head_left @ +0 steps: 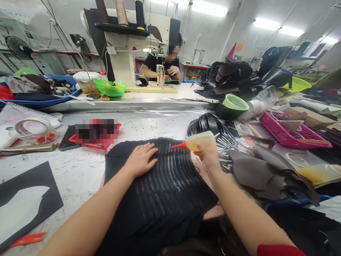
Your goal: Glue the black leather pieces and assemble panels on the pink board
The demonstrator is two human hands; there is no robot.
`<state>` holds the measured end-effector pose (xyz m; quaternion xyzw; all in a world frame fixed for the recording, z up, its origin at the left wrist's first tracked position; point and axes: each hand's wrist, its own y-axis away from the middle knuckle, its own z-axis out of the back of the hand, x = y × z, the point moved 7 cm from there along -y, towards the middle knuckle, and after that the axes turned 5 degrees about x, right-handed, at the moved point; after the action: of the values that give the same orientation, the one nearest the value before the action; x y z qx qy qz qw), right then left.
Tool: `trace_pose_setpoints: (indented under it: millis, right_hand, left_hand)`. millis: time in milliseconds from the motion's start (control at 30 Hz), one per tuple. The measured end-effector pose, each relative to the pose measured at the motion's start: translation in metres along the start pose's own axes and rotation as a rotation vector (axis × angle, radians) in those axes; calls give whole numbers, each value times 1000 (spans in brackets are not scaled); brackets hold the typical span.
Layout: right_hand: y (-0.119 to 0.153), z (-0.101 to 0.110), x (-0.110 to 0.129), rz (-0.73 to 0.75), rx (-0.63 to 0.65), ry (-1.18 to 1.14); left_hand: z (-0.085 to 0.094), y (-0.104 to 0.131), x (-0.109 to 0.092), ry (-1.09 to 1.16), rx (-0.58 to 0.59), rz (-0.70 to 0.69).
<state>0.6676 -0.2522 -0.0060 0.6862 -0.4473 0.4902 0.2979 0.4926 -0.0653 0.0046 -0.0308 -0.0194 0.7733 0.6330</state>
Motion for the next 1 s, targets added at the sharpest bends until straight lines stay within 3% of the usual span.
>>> trace_pose_setpoints:
  millis: [167, 433, 1000]
  right_hand:
    - [-16, -20, -3, 63, -3, 118]
    - [-18, -17, -8, 48, -67, 164]
    - [-3, -15, -11, -17, -13, 167]
  left_hand:
    - [1, 2, -1, 17, -5, -17]
    - [-1, 1, 0, 41, 3, -23]
    - [-3, 1, -1, 41, 14, -20]
